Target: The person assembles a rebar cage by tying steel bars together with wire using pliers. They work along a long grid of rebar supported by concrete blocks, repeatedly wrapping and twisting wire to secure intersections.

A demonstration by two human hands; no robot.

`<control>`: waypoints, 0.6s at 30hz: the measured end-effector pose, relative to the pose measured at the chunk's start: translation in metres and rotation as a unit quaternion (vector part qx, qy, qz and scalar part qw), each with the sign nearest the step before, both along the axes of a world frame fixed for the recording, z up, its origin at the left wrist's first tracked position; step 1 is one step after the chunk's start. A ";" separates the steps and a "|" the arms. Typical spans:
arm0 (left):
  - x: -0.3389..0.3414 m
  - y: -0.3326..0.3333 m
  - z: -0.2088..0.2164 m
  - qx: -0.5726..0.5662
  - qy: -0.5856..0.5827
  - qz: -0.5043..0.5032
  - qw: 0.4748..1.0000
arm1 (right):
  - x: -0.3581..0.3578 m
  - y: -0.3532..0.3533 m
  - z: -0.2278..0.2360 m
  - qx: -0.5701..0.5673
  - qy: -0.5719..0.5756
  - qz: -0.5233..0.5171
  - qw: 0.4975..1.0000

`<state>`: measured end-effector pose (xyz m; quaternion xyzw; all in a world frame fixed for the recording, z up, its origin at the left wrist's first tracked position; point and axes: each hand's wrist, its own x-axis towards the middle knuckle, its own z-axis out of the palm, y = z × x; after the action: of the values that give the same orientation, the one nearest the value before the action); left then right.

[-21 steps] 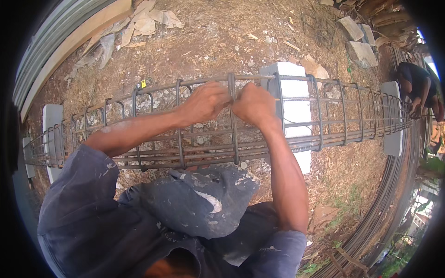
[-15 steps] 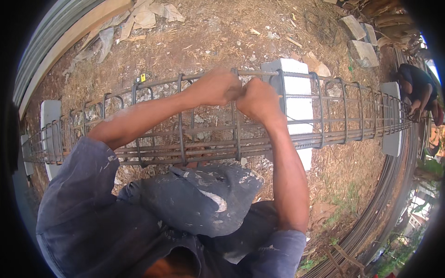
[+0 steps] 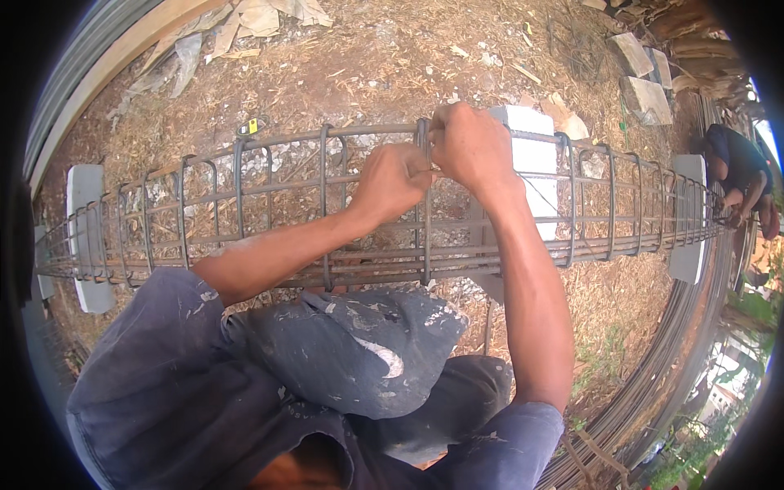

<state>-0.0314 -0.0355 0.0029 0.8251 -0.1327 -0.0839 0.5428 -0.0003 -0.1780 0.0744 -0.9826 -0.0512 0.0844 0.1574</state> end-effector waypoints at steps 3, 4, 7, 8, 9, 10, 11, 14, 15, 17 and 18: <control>-0.001 0.005 -0.003 0.005 -0.030 0.015 0.999 | 0.001 -0.008 -0.015 -0.162 0.011 0.008 0.987; 0.002 0.009 -0.006 0.007 -0.039 0.013 0.999 | -0.007 -0.006 -0.015 -0.179 0.040 0.046 0.982; 0.009 0.015 -0.008 -0.014 -0.024 -0.011 1.000 | -0.048 -0.012 -0.011 -0.131 0.080 0.138 0.978; 0.012 0.016 -0.007 0.005 -0.013 -0.020 1.000 | -0.049 -0.014 -0.010 -0.020 0.107 0.093 0.990; 0.016 0.014 0.001 0.024 -0.005 -0.038 0.999 | -0.049 -0.021 -0.002 0.093 0.127 0.037 0.987; 0.017 0.011 0.004 0.044 0.007 -0.063 0.997 | -0.050 -0.029 0.001 0.206 0.146 -0.028 0.967; 0.018 0.012 0.004 0.041 0.020 -0.072 0.996 | -0.049 -0.030 -0.002 0.230 0.131 -0.046 0.963; 0.022 0.008 -0.014 0.020 -0.079 -0.112 0.990 | -0.054 -0.034 0.012 0.137 0.095 -0.041 0.985; 0.022 0.005 -0.024 -0.027 -0.131 -0.143 0.981 | -0.064 -0.038 0.012 0.041 0.004 0.034 0.999; 0.022 0.022 -0.019 0.045 -0.137 -0.140 0.980 | -0.078 -0.041 0.066 0.082 0.070 0.082 0.991; 0.021 0.018 -0.022 0.015 -0.125 -0.140 0.982 | -0.098 -0.057 0.065 0.128 -0.011 0.075 0.989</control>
<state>-0.0099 -0.0171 -0.0196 0.8102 -0.3127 -0.0578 0.4925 -0.0985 -0.2347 0.1397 -0.9487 -0.1365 0.0782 0.2743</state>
